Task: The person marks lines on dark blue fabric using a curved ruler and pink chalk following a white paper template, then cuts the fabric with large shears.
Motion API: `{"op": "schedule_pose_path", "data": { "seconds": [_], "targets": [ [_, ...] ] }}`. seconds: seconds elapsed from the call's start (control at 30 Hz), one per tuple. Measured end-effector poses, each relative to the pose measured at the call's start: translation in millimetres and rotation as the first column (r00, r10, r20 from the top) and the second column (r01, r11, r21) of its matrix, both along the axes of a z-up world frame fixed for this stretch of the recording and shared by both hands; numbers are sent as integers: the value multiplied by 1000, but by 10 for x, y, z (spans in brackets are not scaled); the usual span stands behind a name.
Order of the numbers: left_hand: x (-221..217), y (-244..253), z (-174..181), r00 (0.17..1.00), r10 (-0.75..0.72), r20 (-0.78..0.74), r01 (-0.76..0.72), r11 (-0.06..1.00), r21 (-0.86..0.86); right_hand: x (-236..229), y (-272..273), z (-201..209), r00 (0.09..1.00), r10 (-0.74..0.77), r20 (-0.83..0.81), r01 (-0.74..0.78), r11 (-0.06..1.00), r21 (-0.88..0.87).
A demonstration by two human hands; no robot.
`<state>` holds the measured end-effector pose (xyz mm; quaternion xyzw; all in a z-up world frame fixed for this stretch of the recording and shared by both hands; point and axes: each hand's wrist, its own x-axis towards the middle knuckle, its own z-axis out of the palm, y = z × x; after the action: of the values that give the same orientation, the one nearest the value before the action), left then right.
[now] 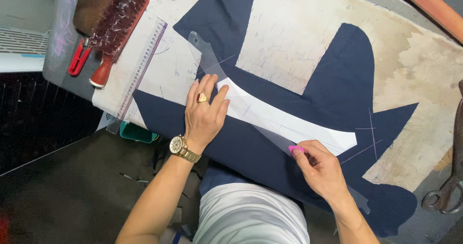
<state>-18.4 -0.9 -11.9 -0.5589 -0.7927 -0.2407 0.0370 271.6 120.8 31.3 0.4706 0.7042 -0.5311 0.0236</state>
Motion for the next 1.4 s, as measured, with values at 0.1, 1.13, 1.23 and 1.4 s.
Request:
{"op": "schedule_pose_path", "data": {
  "seconds": [0.1, 1.13, 1.23, 1.4],
  "targets": [
    [-57, 21, -123, 995, -91, 49, 94, 994, -51, -3, 47, -18, 999, 21, -34, -20, 999, 32],
    [-157, 124, -186, 997, -37, 69, 32, 996, 78, -54, 234, -112, 996, -72, 42, 74, 997, -33],
    [-155, 130, -163, 997, -29, 73, 23, 997, 77, 9, 239, -196, 998, -68, 17, 68, 997, -35],
    [-142, 132, -188, 997, -23, 70, 15, 993, 114, -2, 242, -180, 994, -104, 16, 105, 993, -53]
  ]
}}
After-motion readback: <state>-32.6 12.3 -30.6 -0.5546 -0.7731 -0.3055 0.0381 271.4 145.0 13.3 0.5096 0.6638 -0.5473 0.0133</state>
